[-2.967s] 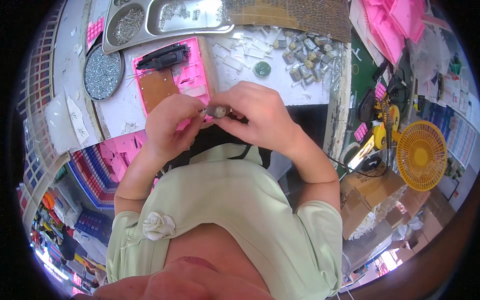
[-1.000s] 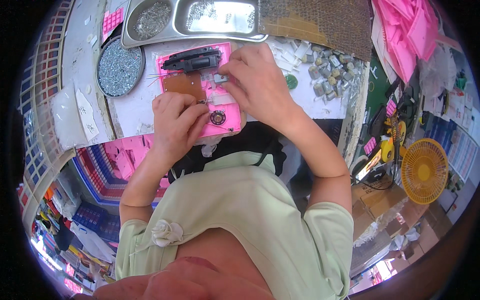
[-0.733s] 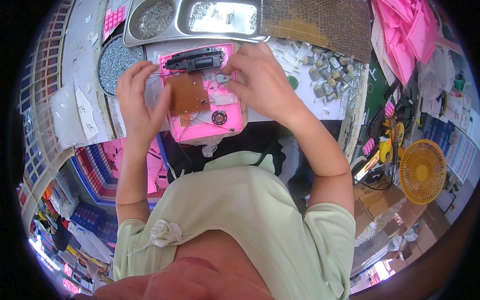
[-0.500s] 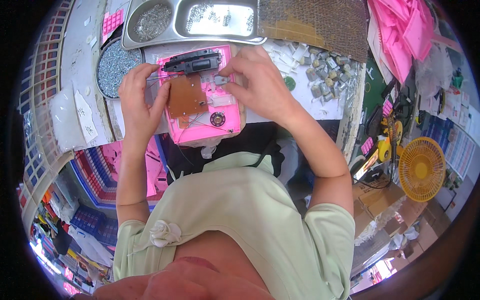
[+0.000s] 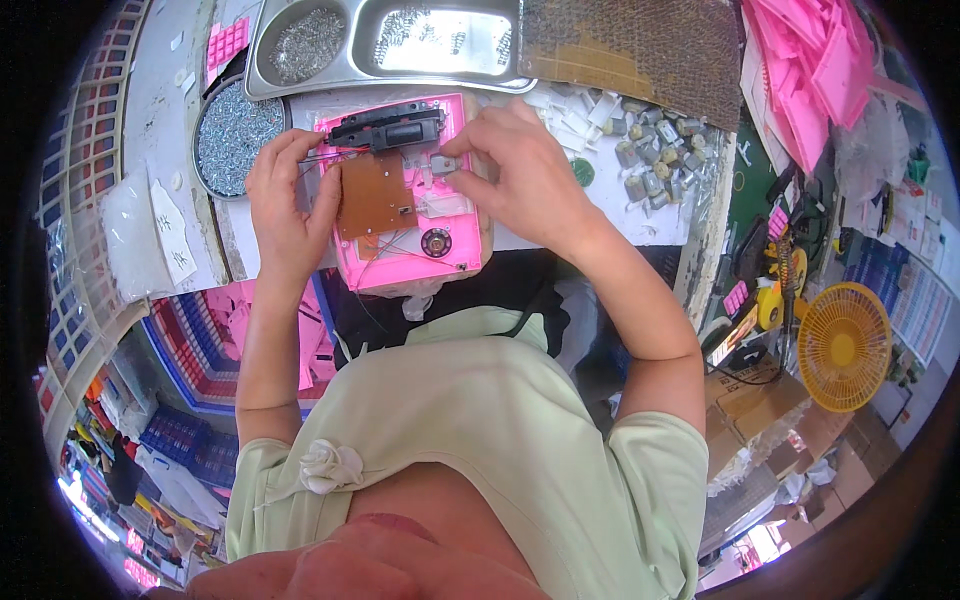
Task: Assembling the internal components of a pink toy electronic device using glue and soldering tools.
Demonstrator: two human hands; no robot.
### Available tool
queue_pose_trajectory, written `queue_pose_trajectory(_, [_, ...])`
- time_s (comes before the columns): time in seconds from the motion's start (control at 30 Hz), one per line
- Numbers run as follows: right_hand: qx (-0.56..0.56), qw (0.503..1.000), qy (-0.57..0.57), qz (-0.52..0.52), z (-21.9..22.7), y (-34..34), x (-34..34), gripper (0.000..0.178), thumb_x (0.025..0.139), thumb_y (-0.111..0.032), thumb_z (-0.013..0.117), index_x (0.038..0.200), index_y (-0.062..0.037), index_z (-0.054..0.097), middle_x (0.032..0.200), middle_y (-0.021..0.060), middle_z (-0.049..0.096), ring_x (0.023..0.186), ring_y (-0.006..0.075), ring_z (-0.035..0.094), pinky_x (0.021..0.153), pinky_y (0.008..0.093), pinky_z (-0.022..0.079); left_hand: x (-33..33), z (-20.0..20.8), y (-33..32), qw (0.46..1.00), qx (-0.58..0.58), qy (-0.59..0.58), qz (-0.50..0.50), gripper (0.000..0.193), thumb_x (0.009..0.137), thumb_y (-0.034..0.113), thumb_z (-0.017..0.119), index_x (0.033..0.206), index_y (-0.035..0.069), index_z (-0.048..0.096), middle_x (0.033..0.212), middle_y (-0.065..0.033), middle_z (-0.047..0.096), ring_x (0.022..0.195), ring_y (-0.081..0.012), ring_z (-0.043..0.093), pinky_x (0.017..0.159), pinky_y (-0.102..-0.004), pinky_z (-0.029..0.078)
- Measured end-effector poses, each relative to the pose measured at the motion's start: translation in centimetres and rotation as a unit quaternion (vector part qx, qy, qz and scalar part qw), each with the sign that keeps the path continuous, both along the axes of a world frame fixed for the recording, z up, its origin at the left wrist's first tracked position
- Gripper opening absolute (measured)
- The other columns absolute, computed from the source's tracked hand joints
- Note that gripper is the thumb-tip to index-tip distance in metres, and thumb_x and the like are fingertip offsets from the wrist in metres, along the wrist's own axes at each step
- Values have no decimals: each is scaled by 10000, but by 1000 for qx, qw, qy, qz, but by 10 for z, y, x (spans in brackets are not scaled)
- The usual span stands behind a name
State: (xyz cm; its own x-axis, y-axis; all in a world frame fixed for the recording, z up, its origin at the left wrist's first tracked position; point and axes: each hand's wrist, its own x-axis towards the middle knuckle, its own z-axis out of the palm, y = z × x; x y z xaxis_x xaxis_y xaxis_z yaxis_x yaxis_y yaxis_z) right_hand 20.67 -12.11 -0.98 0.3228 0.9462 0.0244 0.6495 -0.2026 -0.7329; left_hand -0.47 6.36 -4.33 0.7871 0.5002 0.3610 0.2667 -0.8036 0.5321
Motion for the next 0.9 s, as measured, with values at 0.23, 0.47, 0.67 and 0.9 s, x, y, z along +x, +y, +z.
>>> queue_pose_trajectory(0.23, [45,999,-12,-7,9,-11,8,239,784,-91,800,1013,-48,747,810,59,612,812,204,561,748,327,465,5,0,-1,1000,-16,0,-13,404,845,151,745,1225,61,638,1201,-141,636,1111,-319,608,966,-432,406])
queue_pose_trajectory(0.47, [-11,966,-96,-240,14,-106,29,85,823,-64,753,904,-43,737,811,63,676,761,184,623,715,312,492,4,-3,-1,999,-31,-11,-9,353,879,105,733,1212,25,648,1186,-179,648,1077,-342,634,946,-424,466])
queue_pose_trajectory(0.67, [-23,967,-142,-211,-3,-112,16,114,795,-160,762,871,-89,715,783,64,632,793,275,619,722,397,502,7,-1,-2,999,-32,-15,-12,326,905,66,711,1222,14,651,1195,-177,646,1056,-306,638,931,-388,495])
queue_pose_trajectory(0.9, [-60,960,-111,-249,-9,-107,14,156,777,-177,789,882,-80,726,753,59,622,771,267,613,704,385,491,5,0,-5,1000,-24,-3,-4,320,918,62,706,1228,9,648,1205,-172,638,1043,-283,625,918,-381,493])
